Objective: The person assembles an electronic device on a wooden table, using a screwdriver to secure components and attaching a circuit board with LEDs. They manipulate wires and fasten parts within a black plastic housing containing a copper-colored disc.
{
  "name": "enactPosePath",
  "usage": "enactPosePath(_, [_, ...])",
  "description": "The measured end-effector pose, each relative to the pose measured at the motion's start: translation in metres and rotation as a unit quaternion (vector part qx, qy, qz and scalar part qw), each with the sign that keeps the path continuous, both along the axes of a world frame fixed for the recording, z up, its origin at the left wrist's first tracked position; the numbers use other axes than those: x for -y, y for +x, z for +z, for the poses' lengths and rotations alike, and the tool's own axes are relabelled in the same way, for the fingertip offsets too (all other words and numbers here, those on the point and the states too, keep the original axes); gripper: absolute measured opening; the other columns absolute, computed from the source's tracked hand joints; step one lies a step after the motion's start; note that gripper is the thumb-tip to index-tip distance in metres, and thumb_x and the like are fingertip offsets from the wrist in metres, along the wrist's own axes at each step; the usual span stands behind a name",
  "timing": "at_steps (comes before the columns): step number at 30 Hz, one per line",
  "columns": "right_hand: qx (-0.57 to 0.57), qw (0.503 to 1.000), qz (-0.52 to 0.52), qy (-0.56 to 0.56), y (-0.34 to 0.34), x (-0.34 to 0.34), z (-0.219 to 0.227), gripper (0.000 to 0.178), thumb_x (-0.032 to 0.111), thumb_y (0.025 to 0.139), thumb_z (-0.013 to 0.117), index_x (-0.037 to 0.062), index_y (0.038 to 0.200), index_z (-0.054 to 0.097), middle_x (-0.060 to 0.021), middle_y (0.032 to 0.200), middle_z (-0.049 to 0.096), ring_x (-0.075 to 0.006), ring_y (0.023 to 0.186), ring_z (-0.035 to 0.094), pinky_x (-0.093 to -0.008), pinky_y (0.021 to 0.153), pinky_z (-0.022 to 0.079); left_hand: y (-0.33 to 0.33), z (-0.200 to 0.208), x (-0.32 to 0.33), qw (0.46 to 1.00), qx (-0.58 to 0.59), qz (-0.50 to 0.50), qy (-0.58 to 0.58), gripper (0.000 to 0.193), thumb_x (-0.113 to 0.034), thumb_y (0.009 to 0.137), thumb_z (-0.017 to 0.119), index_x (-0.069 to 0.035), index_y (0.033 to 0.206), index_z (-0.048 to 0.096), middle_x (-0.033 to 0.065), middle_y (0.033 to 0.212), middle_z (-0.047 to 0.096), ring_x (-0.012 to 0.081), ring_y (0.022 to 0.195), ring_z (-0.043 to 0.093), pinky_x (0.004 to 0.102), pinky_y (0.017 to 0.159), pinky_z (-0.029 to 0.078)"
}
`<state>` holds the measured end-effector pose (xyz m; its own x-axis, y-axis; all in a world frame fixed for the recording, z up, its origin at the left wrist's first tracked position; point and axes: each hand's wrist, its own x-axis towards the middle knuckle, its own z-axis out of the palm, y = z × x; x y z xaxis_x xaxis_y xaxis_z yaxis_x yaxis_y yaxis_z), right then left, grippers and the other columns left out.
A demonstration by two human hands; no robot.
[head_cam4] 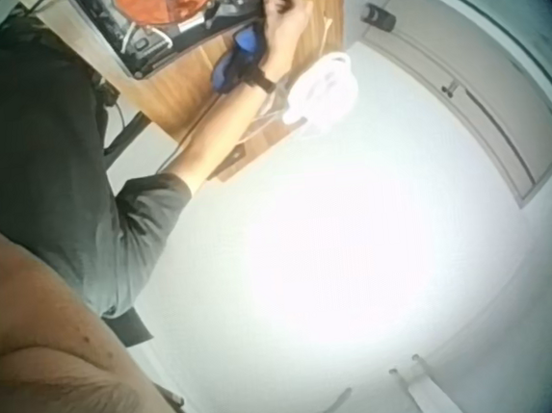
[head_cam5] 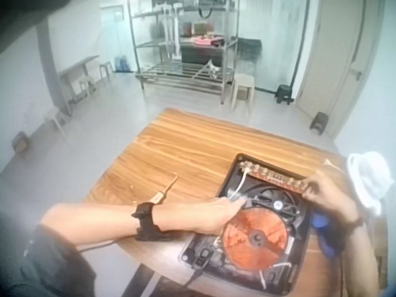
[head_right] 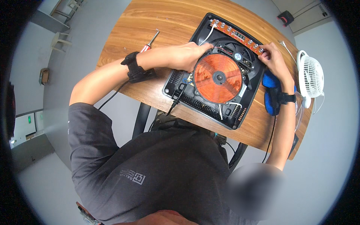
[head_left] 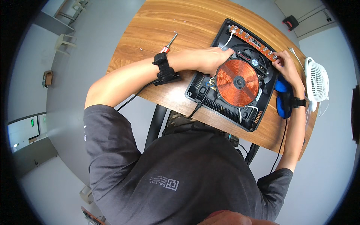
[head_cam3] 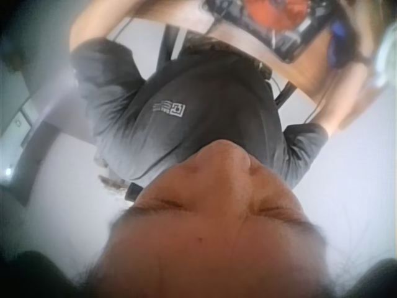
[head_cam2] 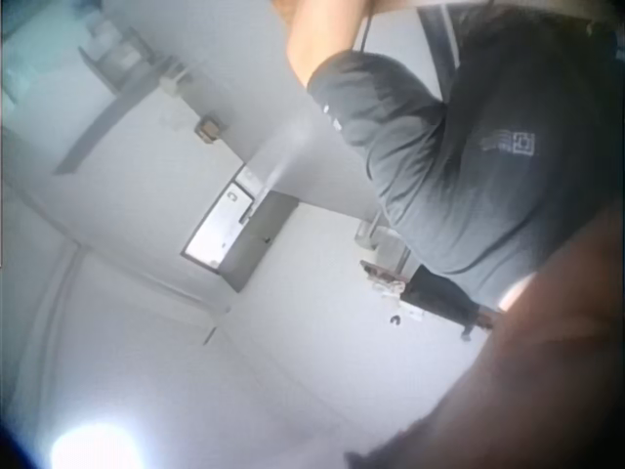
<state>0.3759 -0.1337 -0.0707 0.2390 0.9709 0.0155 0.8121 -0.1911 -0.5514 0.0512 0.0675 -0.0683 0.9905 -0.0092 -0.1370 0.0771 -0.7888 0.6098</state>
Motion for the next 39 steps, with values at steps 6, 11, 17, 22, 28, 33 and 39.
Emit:
enactPosePath(6, [0.008,1.000,-0.010,-0.017,-0.001,-0.001,0.001,0.033,-0.002,0.088,0.072,-0.0042,0.121,0.064,-0.0045,0.094,0.049,-0.0115,0.081,0.056,-0.0259,0.076,0.049,-0.014,0.007,-0.005,0.998,0.014,0.004,-0.057,0.082,-0.002,0.078,0.076,0.009,0.146,0.033,0.0239,0.084,0.069,0.0384,0.088,0.071,0.0434,0.075,0.056])
enactPosePath(11, [0.005,1.000,-0.003,-0.004,0.000,0.000,-0.001,0.033,-0.002,0.089,0.072,-0.0041,0.121,0.064,-0.0044,0.094,0.050,-0.0115,0.082,0.056,-0.0257,0.076,0.049,-0.014,0.007,-0.003,0.999,0.039,-0.012,-0.032,0.090,0.006,0.075,0.071,0.005,0.153,0.027,0.0169,0.077,0.068,0.0315,0.077,0.071,0.0403,0.069,0.056])
enactPosePath(17, [0.000,1.000,-0.001,0.001,0.003,0.000,-0.004,0.033,-0.003,0.089,0.072,-0.0044,0.121,0.064,-0.0046,0.095,0.051,-0.0114,0.083,0.057,-0.0257,0.077,0.049,-0.003,-0.003,-0.005,0.998,0.045,-0.045,0.002,0.092,-0.004,0.072,0.082,0.018,0.145,0.031,0.0324,0.094,0.068,0.0435,0.091,0.069,0.0451,0.074,0.056])
enactPosePath(22, [0.005,1.000,-0.003,-0.003,-0.001,-0.001,-0.001,0.033,-0.002,0.089,0.072,-0.0047,0.120,0.064,-0.0050,0.095,0.051,-0.0117,0.083,0.058,-0.0263,0.076,0.050,0.004,-0.008,-0.002,0.998,0.024,-0.045,0.033,0.095,0.000,0.068,0.082,0.020,0.145,0.030,0.0329,0.093,0.068,0.0428,0.090,0.070,0.0417,0.072,0.056])
enactPosePath(28, [0.019,1.000,0.006,0.004,0.003,0.001,-0.005,0.033,-0.001,0.088,0.073,-0.0050,0.120,0.064,-0.0067,0.096,0.053,-0.0138,0.083,0.058,-0.0278,0.077,0.050,0.006,-0.003,-0.002,0.998,0.000,-0.046,0.049,0.097,0.002,0.067,0.081,0.019,0.148,0.029,0.0329,0.094,0.069,0.0417,0.092,0.071,0.0412,0.074,0.057])
enactPosePath(33, [0.029,1.000,0.006,-0.007,0.000,-0.001,0.000,0.034,0.000,0.089,0.072,-0.0052,0.121,0.063,-0.0072,0.097,0.054,-0.0146,0.084,0.058,-0.0283,0.077,0.050,0.004,-0.002,-0.002,0.998,0.005,-0.036,0.045,0.098,0.001,0.069,0.081,0.016,0.150,0.029,0.0309,0.094,0.069,0.0421,0.092,0.070,0.0423,0.077,0.057])
enactPosePath(39, [0.019,1.000,0.011,-0.003,0.002,0.000,-0.001,0.035,-0.001,0.089,0.072,-0.0059,0.122,0.063,-0.0072,0.097,0.053,-0.0146,0.084,0.059,-0.0284,0.077,0.050,0.001,-0.001,-0.003,0.998,0.034,-0.021,0.056,0.091,-0.002,0.074,0.079,0.010,0.151,0.032,0.0253,0.087,0.070,0.0402,0.089,0.070,0.0436,0.074,0.056])
